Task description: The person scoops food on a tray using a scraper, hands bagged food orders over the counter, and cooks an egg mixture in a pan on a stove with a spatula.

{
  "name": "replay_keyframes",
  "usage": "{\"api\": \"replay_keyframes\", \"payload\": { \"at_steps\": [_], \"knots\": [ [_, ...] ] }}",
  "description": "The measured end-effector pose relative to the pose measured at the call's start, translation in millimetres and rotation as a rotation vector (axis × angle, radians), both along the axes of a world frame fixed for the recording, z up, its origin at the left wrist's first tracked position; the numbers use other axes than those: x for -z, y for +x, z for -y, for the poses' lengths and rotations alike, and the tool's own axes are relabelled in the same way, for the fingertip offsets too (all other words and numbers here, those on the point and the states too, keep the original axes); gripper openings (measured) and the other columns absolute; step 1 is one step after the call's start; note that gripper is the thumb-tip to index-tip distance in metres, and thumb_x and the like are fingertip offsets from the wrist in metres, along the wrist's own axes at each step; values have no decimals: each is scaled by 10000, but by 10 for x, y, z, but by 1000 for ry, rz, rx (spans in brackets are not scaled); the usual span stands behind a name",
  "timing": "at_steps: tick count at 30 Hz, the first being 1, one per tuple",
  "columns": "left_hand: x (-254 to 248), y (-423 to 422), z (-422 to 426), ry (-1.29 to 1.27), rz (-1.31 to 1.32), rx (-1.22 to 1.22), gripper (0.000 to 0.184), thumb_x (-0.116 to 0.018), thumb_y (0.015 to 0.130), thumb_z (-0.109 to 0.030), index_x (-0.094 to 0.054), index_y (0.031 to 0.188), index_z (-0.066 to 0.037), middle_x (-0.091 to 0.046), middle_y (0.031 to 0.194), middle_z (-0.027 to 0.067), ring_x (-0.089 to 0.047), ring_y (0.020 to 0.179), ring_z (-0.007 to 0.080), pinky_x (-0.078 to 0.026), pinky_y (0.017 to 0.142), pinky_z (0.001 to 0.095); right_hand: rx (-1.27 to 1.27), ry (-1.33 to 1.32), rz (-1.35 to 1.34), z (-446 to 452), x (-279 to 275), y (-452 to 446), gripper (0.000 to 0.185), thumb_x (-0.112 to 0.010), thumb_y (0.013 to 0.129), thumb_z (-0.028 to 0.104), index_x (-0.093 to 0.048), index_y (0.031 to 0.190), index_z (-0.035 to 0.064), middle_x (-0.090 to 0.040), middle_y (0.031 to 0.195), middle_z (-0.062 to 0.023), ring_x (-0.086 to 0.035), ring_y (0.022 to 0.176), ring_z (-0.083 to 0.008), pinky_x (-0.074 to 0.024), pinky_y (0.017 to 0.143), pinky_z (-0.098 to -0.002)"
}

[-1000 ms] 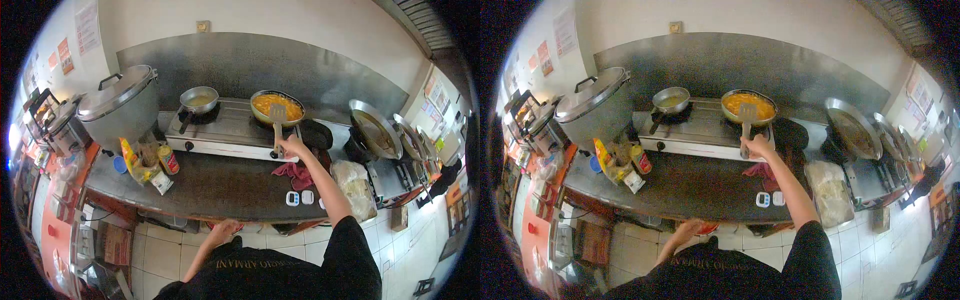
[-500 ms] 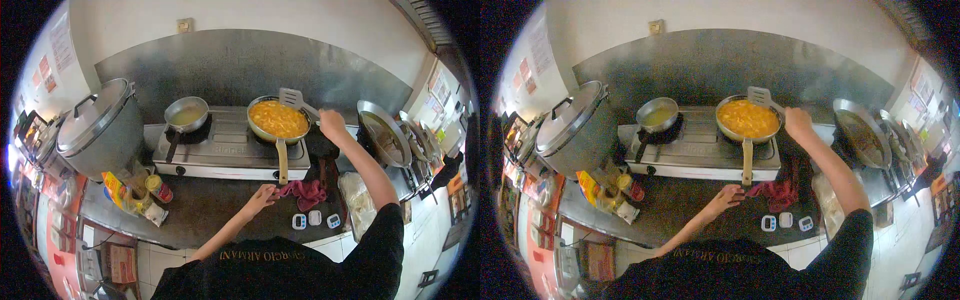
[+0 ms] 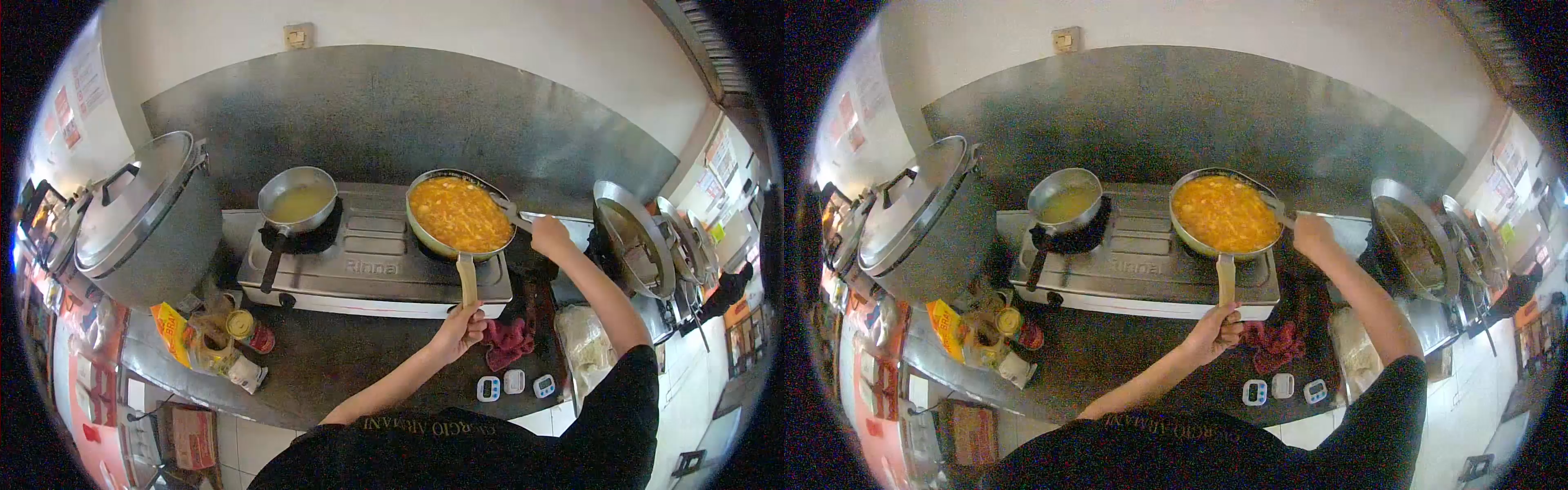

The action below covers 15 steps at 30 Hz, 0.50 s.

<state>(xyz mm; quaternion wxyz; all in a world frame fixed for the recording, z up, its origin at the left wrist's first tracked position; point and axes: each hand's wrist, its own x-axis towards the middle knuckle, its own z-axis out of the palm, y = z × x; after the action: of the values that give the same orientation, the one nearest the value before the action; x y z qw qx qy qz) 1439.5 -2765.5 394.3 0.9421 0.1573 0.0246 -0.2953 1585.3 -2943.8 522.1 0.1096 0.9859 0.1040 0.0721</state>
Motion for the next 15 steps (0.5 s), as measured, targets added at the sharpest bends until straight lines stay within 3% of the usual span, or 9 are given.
{"api": "replay_keyframes", "payload": {
  "at_steps": [2, 5, 9, 13, 15],
  "knots": [
    [-61, -36, 14, 19, 6, -27, 94, -461, 869, -160, -386, 861, -105, -331, 598, -43, -263, 461, 36, -230, 358, 159, 25, 17, -94, 24, -47, -30, 196, -570, 690, 152, -616, 786, -12, -596, 808, -219, -591, 761, -346, -480, 668, -412],
    [-56, -30, 13, 27, 1, -25, 101, -463, 868, -158, -376, 845, -111, -336, 598, -44, -279, 468, 38, -227, 358, 156, 30, 83, -188, 47, 39, -41, 198, -570, 693, 162, -618, 796, 0, -598, 778, -215, -585, 756, -354, -469, 689, -416],
    [-95, -51, 0, 55, -15, -40, 75, -457, 869, -152, -399, 869, -105, -333, 599, -45, -284, 481, 40, -242, 367, 155, -34, 210, -72, -57, 95, -114, 174, -568, 696, 163, -624, 766, 14, -598, 733, -208, -586, 727, -359, -466, 693, -422],
    [-88, -63, -23, 15, 29, -18, 78, -455, 873, -158, -407, 891, -99, -333, 603, -45, -286, 484, 43, -247, 374, 156, -139, 120, -27, -316, -55, -254, 151, -562, 689, 139, -624, 737, 10, -591, 723, -222, -588, 710, -363, -472, 666, -430],
    [-90, -51, -11, 45, 12, -40, 94, -454, 877, -178, -410, 892, -97, -344, 615, -45, -289, 482, 43, -241, 376, 156, -167, 79, 49, -483, -267, -400, 170, -498, 702, 93, -617, 692, -28, -596, 703, -227, -608, 681, -360, -497, 629, -421]
  ]
}}
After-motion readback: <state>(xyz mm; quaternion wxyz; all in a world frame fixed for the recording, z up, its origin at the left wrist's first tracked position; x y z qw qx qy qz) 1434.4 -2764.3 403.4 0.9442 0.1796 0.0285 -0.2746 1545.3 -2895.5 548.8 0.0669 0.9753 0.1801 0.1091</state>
